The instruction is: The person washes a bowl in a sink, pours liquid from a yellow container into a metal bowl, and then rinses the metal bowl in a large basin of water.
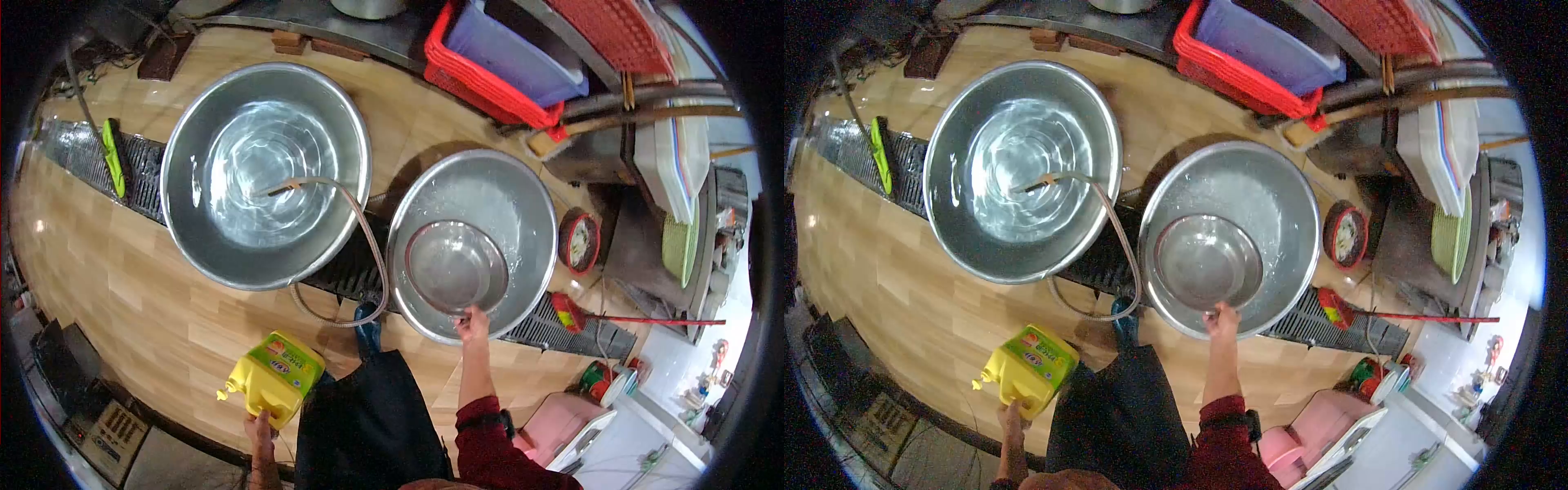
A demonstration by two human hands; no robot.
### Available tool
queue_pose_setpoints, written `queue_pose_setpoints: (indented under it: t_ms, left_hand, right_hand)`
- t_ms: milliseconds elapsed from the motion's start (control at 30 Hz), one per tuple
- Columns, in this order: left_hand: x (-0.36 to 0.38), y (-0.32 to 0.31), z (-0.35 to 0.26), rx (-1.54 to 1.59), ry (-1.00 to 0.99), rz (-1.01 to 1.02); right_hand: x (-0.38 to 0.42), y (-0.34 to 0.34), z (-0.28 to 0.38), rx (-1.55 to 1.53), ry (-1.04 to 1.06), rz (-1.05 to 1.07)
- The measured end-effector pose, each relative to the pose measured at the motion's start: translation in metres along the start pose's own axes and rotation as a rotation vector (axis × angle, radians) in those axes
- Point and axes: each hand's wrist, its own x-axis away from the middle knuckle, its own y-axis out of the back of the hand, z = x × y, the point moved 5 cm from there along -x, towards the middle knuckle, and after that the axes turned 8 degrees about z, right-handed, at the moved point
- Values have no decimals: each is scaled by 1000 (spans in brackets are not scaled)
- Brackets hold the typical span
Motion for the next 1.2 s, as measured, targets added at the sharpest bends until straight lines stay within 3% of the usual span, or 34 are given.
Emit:
queue_pose_setpoints:
  t_ms: [67, 167, 233, 300, 400, 533, 600, 633, 700, 767, 833, 900, 967, 1033, 1067, 1200]
  left_hand:
    - [-1, 2, 7, 18, 39, 43]
    - [20, -16, -17, 82, 120, 1]
    - [13, -18, -4, 182, 51, -6]
    - [15, -24, -4, 274, -17, -19]
    - [21, -40, -12, 275, 51, 32]
    - [9, -44, 15, 212, 13, -4]
    - [7, -41, 18, 166, 19, -8]
    - [6, -43, 20, 191, 4, -10]
    - [9, -44, 12, 205, -16, -10]
    - [19, -49, -2, 77, 109, -20]
    - [9, -51, 17, 130, -12, -32]
    - [10, -52, 14, 186, -128, -45]
    - [20, -55, 9, 97, 98, 23]
    - [10, -55, 25, 67, 72, -31]
    - [10, -58, 23, 41, 46, -85]
    - [21, -71, 10, 70, 49, -10]
  right_hand:
    - [-12, -43, 35, 164, 43, 103]
    - [-29, -132, 80, 150, 26, 250]
    - [-41, -189, 102, 205, 36, 296]
    - [-39, -230, 124, 292, 68, 247]
    - [-39, -249, 134, 329, 103, 130]
    - [-95, -175, 103, 79, 115, 243]
    - [-74, -131, 83, 69, 0, 277]
    - [-66, -100, 72, 2, 73, 201]
    - [-94, -11, 42, 9, 16, 142]
    - [-71, 36, 28, -3, 82, -63]
    - [-75, 87, 19, 219, 29, -281]
    - [-58, 97, 15, 220, -3, -344]
    - [-49, 95, 11, 222, -32, -407]
    - [-45, 96, -1, 126, -47, -578]
    - [-40, 87, -3, 245, 38, -602]
    - [-93, 108, -42, -96, -152, -494]
